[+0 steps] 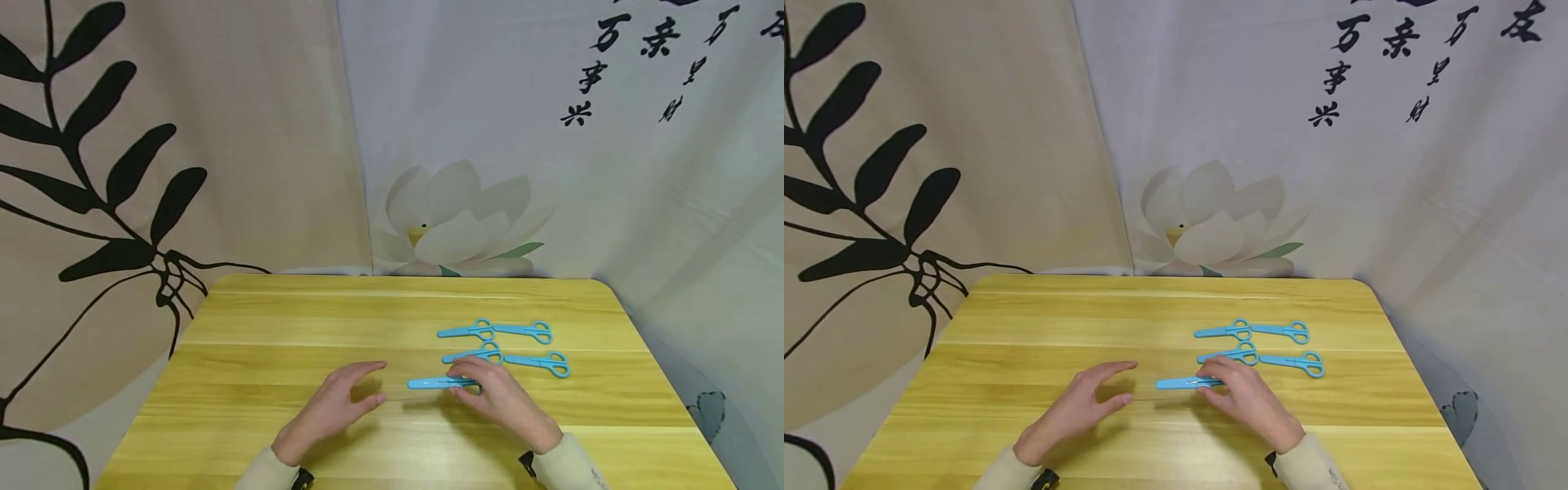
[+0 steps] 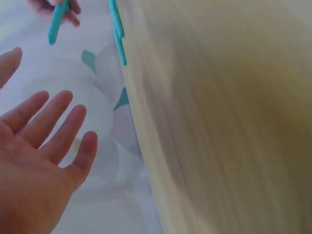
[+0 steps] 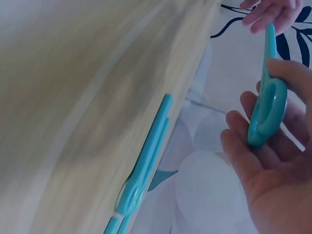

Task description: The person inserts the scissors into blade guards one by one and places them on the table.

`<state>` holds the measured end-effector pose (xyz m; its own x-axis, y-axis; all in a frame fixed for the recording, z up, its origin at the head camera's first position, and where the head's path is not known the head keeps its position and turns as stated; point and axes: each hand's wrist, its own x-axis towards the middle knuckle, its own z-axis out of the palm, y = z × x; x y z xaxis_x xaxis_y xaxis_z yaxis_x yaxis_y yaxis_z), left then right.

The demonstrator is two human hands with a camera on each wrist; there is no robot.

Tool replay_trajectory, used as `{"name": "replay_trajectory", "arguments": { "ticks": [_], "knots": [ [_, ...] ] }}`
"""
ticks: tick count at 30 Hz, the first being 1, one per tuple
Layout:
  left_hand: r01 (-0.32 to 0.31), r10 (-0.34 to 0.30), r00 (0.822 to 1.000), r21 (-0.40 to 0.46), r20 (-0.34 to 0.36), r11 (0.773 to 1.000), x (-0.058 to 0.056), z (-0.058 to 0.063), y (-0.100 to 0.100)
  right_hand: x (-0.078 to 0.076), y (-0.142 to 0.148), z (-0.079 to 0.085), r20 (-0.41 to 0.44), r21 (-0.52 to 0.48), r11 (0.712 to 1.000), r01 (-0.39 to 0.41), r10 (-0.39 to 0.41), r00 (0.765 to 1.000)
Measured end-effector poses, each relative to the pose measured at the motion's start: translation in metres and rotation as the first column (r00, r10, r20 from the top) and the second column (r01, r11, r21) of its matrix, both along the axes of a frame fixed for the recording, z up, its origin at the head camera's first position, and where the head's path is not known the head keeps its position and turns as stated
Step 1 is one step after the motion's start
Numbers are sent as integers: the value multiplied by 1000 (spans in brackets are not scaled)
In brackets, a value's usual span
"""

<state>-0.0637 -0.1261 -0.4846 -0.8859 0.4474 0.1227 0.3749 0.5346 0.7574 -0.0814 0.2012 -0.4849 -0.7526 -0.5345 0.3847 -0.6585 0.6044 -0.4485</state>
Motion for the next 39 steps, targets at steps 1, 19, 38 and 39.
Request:
{"name": "replay_trajectory", "arguments": {
  "ticks": [1, 19, 38, 39],
  "knots": [
    [-3, 3, 1000, 2, -1, 1000, 0, 0, -2, 0, 3, -1, -1, 2, 1000, 0, 0, 1000],
    [-46, 46, 999, -7, -4, 999, -1, -1, -17, -4, 42, -14, -24, -1, 997, 72, -72, 997],
    [-90, 89, 996, -44, -19, 995, -3, 0, -30, -15, 57, -29, 170, 112, 991, 77, -95, 981],
    [-89, 88, 996, -43, -20, 995, -3, 0, -30, -16, 58, -29, 177, 119, 990, 80, -100, 979]
  ]
}}
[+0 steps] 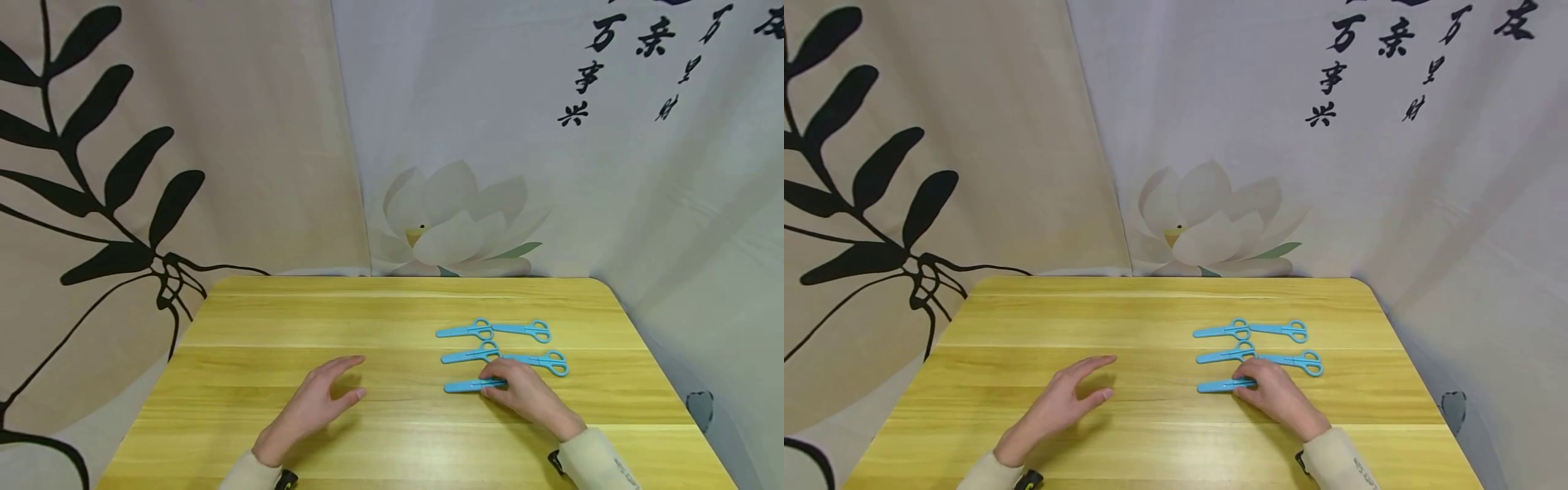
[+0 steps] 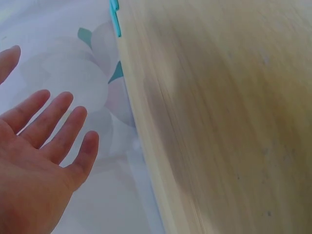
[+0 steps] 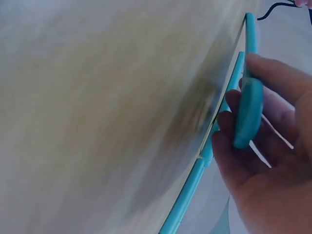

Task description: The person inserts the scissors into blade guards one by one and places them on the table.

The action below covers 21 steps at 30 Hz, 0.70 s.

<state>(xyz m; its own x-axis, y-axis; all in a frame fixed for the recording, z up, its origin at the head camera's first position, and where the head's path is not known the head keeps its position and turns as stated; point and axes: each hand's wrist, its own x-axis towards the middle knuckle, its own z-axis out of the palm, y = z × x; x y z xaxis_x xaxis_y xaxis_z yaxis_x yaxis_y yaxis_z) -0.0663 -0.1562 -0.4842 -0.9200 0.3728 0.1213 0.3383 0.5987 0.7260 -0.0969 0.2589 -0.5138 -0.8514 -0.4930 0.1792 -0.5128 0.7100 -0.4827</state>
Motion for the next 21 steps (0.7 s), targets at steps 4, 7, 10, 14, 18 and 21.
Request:
{"name": "replay_trajectory", "arguments": {
  "ticks": [4, 7, 10, 14, 18, 21],
  "knots": [
    [1, -1, 1000, 3, 1, 1000, 0, 1, -1, 0, -1, -1, 4, 21, 1000, 10, -11, 1000],
    [2, -2, 1000, 6, -3, 1000, 0, 2, -2, 0, -3, -1, -11, 46, 999, 2, -1, 1000],
    [2, -2, 1000, 7, -12, 1000, 0, 3, -3, 0, -6, 1, -27, 82, 997, -10, 13, 1000],
    [1, -1, 1000, 2, -22, 1000, 0, 2, -5, 2, -9, 3, -49, 106, 994, -15, 20, 999],
    [-4, 4, 1000, 0, -26, 1000, 0, 2, -7, 5, -9, 4, -51, 107, 994, 12, -6, 999],
    [-14, 14, 1000, 2, -25, 1000, 1, 2, -9, 7, -8, 9, -51, 83, 995, 56, -52, 997]
  ]
}}
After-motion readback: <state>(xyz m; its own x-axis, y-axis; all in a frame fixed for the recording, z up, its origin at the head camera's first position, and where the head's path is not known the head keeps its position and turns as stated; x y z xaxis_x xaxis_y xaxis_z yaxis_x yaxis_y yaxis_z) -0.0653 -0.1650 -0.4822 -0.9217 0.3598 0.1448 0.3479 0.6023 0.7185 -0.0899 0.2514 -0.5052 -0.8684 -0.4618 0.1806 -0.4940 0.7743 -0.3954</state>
